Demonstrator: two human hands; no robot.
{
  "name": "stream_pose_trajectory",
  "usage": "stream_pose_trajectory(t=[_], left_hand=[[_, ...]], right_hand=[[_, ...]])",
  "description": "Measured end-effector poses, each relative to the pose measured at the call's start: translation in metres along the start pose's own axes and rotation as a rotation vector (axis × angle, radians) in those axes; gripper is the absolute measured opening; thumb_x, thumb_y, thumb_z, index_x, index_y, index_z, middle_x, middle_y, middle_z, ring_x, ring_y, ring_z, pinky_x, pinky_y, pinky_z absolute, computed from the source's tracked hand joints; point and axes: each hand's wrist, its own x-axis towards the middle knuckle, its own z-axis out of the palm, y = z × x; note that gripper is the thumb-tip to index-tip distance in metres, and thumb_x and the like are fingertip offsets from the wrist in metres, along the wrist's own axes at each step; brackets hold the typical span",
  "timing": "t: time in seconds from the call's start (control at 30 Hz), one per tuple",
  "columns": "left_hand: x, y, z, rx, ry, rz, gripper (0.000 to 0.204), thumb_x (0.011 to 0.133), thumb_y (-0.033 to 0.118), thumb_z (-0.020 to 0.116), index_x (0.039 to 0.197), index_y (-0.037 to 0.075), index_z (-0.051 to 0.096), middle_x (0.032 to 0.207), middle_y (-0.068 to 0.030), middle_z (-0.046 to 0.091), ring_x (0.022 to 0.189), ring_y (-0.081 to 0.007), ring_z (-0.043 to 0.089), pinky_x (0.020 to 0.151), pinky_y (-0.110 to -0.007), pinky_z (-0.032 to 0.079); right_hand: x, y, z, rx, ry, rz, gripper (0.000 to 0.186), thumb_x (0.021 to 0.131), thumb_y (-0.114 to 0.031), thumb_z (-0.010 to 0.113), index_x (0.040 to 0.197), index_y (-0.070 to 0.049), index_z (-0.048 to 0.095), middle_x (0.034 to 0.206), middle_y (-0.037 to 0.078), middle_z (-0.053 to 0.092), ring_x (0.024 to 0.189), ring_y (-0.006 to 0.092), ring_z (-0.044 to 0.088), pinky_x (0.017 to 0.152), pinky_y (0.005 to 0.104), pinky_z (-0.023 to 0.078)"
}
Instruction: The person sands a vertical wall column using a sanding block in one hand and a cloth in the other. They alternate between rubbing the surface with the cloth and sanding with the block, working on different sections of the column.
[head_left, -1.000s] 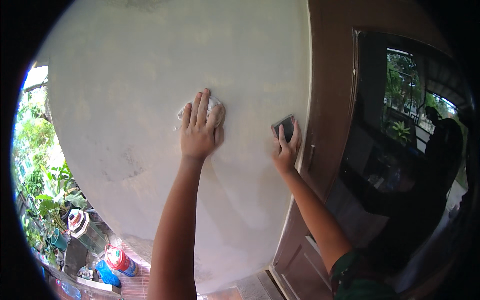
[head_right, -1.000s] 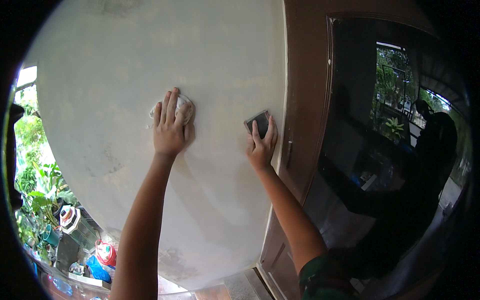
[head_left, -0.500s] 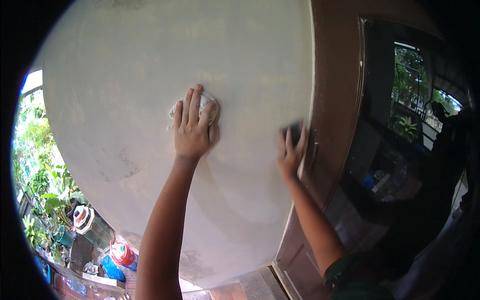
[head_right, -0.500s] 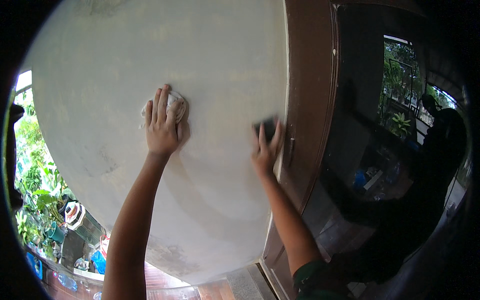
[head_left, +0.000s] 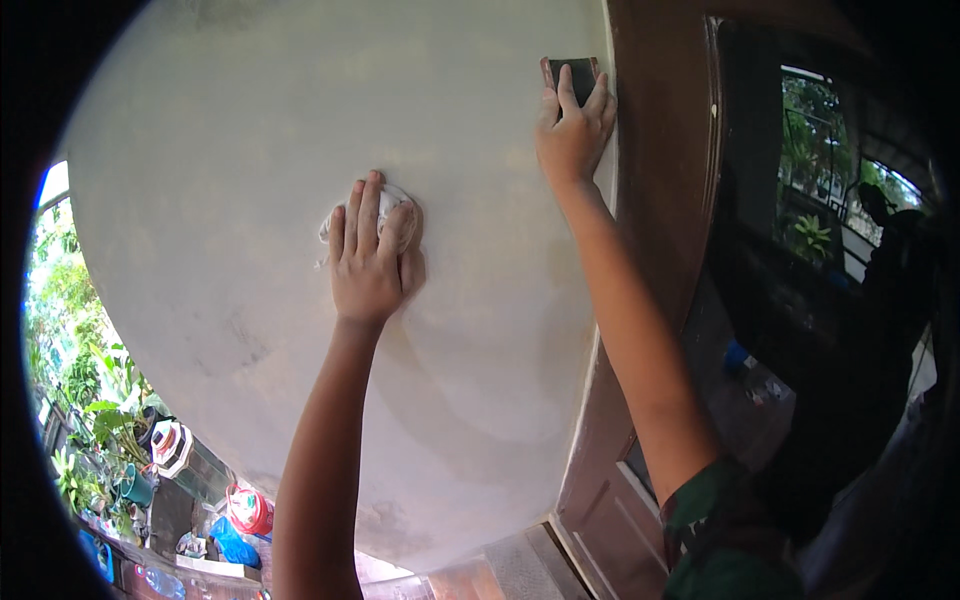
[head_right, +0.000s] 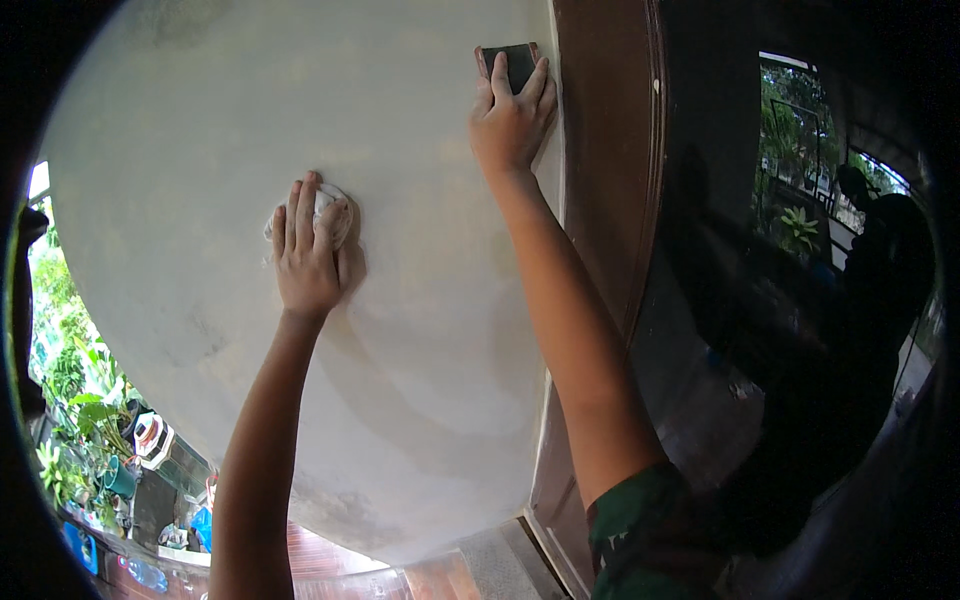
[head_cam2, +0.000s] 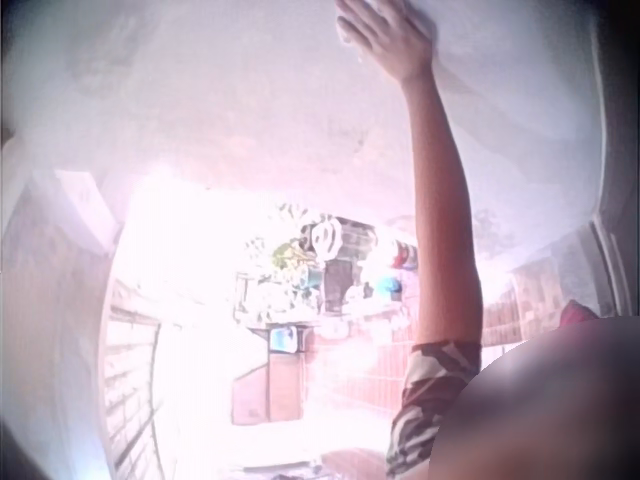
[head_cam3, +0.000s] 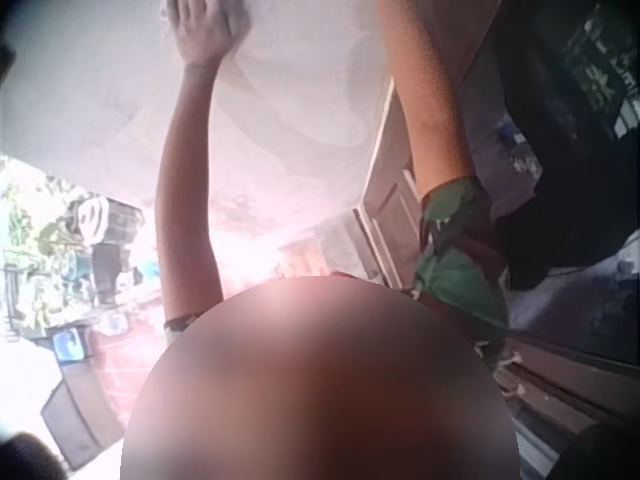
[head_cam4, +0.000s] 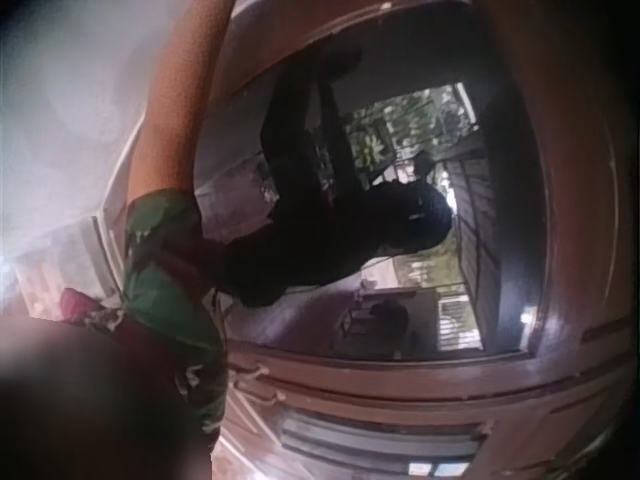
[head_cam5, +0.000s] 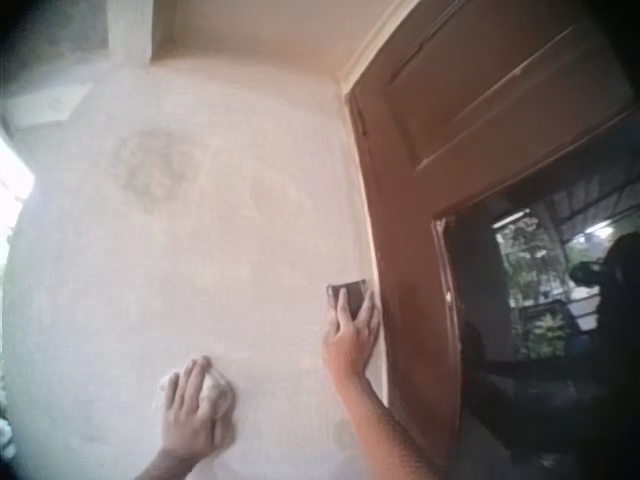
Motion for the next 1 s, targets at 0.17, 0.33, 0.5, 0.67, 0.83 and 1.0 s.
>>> stream_pose_trajectory(t=[0.17,0.33,0.5,0.67,0.83,1.0], left_hand=[[0.0,0.0,0.001,0.025,0.042,0.003,0.043,0.081,0.015,0.056,0.123,0.019,0.064,0.157,-0.0156,0.046,0.145,-0.0363,0.044,0.116,-0.057,0.036],[0.0,0.0,0.0,-0.046,0.027,-0.003,0.043,0.086,0.017,0.056,0.129,0.017,0.061,0.161,-0.0141,0.039,0.15,-0.0358,0.036,0.12,-0.057,0.03],[-0.001,0.0,0.001,-0.028,0.026,0.005,0.044,0.085,0.018,0.056,0.129,0.017,0.061,0.161,-0.0146,0.039,0.149,-0.0361,0.037,0.12,-0.057,0.03],[0.001,-0.001,0.001,-0.025,0.024,0.003,0.045,0.084,0.018,0.056,0.129,0.017,0.061,0.161,-0.0147,0.039,0.149,-0.0361,0.036,0.12,-0.057,0.03],[0.001,0.0,-0.001,0.012,0.044,0.016,0.043,0.08,0.018,0.058,0.123,0.019,0.063,0.157,-0.0169,0.045,0.145,-0.036,0.043,0.115,-0.056,0.036],[0.002,0.0,0.0,-0.009,0.063,0.009,0.041,0.081,0.018,0.058,0.122,0.019,0.063,0.156,-0.0168,0.046,0.145,-0.0349,0.044,0.115,-0.056,0.037]], right_hand=[[-0.137,0.014,-0.078,0.053,-0.179,0.023,0.046,0.095,-0.015,0.063,0.141,-0.015,0.061,0.152,0.03,0.043,0.134,0.0489,0.047,0.107,0.0573,0.039],[-0.294,0.007,-0.184,0.129,-0.383,0.157,0.053,0.096,-0.007,0.059,0.149,-0.009,0.05,0.157,0.035,0.03,0.143,0.0523,0.034,0.112,0.0619,0.031],[-0.242,0.002,-0.151,0.215,-0.331,0.133,0.053,0.094,-0.002,0.062,0.146,-0.005,0.053,0.158,0.033,0.031,0.142,0.0516,0.035,0.114,0.0591,0.031],[-0.057,-0.013,-0.047,0.082,-0.145,0.011,0.038,0.1,-0.015,0.062,0.137,-0.006,0.063,0.154,0.03,0.04,0.139,0.0482,0.04,0.113,0.0551,0.034],[-0.034,-0.017,-0.033,0.113,-0.17,0.007,0.04,0.098,-0.015,0.064,0.138,-0.007,0.063,0.153,0.031,0.04,0.137,0.0487,0.041,0.113,0.0545,0.034],[-0.2,-0.027,-0.14,0.224,-0.269,0.007,0.047,0.094,-0.006,0.066,0.14,-0.007,0.06,0.153,0.037,0.035,0.139,0.0544,0.039,0.113,0.059,0.032]])
